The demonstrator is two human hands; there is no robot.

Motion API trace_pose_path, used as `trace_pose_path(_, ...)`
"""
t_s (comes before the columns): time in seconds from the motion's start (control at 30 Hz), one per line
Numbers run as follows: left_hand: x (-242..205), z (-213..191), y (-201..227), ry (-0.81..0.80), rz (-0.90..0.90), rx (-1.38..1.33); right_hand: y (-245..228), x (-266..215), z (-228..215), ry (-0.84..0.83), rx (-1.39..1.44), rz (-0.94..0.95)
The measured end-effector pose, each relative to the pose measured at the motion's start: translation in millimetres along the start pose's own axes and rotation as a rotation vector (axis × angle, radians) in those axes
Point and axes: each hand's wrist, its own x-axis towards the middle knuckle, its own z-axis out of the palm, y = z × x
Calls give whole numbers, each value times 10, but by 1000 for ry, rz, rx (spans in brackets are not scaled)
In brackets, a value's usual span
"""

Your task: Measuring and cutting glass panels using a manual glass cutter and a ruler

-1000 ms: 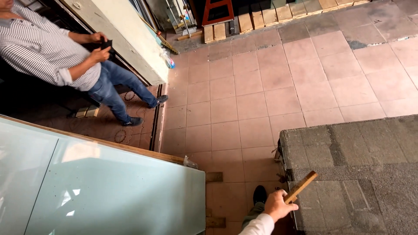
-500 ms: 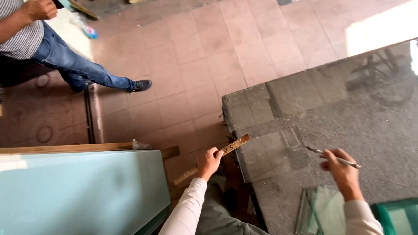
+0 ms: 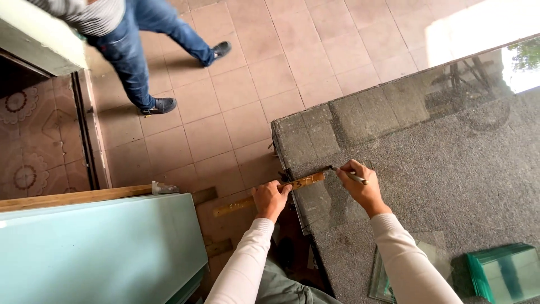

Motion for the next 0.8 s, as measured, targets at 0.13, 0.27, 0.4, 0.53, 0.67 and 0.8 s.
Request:
trace_pose_path(0.13,11,-66,25,33,15,-23,-91,-77,-27,-15,-53,-22)
trace_pose_path(0.27,23,-105,33,31,28,-27,-102,-138,39,-34,-120,-35)
trace_pose_path(0.4,28,-114,18,18,43,-54,-29,-122,108,-66,-191,-88)
trace_pose_path(0.53,-9,-117,36,18,48,-64,1,-71,134,-86,-269,-165)
trace_pose_path(0.67,26,-56,5,27,52,-50,77,-23,184,-101,-315,-217)
trace_pose_path(0.8,45,-32,-1,26,49,-29,196,13,234,-82,-322,-276)
